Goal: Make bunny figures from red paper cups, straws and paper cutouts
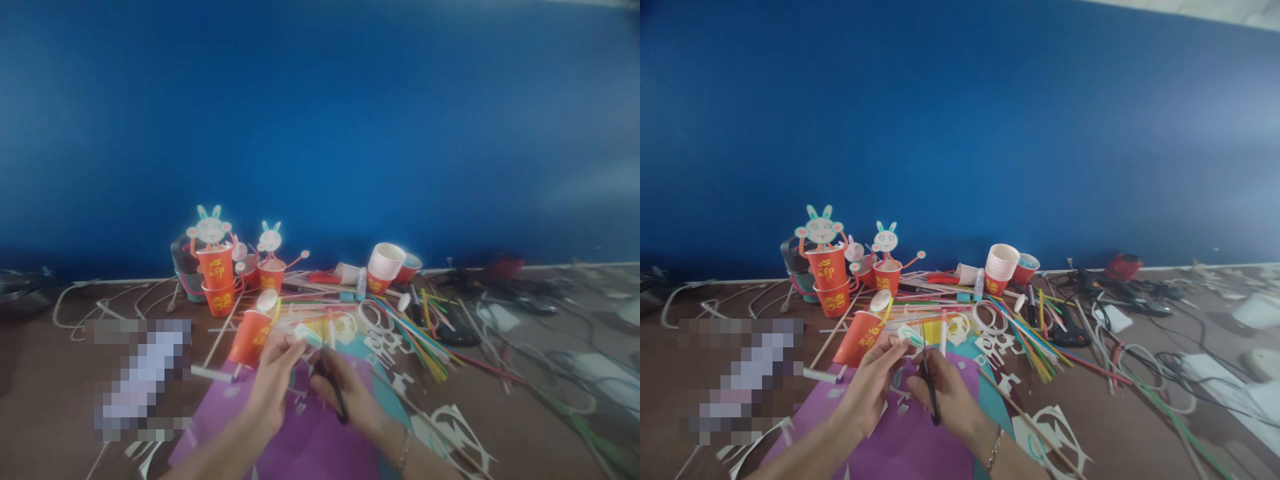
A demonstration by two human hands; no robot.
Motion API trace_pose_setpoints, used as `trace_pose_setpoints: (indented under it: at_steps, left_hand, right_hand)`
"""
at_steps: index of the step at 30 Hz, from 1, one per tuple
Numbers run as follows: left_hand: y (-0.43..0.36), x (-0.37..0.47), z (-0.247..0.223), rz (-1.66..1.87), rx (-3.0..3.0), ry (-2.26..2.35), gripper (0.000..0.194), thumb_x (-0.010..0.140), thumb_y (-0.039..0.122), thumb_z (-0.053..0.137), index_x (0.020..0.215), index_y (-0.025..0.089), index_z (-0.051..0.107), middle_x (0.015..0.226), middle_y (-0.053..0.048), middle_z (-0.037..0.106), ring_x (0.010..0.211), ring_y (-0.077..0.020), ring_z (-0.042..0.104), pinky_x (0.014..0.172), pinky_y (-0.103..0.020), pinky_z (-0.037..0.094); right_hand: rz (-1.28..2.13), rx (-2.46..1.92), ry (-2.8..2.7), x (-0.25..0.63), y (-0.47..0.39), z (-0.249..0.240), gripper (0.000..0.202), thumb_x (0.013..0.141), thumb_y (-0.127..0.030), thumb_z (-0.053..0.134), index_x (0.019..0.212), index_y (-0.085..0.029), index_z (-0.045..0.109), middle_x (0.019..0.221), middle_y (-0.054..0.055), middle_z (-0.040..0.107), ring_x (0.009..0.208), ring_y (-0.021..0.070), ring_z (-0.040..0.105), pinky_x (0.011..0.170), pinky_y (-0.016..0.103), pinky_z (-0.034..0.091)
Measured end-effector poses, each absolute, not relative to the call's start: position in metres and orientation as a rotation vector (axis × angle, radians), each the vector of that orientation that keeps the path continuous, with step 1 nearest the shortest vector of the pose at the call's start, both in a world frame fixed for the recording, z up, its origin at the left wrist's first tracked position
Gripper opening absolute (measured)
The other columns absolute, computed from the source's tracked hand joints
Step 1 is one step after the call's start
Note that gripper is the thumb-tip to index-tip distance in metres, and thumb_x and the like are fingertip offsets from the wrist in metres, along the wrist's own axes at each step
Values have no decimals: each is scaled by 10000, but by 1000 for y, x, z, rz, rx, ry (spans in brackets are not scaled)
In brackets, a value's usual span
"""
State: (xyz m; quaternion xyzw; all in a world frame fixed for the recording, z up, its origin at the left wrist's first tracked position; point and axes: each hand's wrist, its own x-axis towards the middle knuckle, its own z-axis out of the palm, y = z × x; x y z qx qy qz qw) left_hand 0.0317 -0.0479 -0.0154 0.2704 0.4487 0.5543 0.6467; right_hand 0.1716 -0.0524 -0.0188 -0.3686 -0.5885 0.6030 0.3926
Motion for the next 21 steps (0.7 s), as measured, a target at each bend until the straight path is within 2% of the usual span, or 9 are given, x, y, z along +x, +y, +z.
trace_pose_setpoints:
  at_steps: [11,21]
  left_hand:
    - [-47,32,-15,1281,616,979,236,711,309,743,659,192,544,685,31,631,687,-120,574,683,-227,430]
    - [-45,30,-14,1289,639,1033,230,694,318,750,648,196,561,691,35,635,743,-135,595,705,-224,427]
  right_hand:
    - [1503,-933,-1499,173,-52,-25,393,753,-545,670,852,-199,511,634,-67,402,536,88,317,512,225,302]
    - [1486,-988,-1490,173,-52,-22,390,754,-556,659,768,-196,512,597,-62,405,530,94,348,499,226,301]
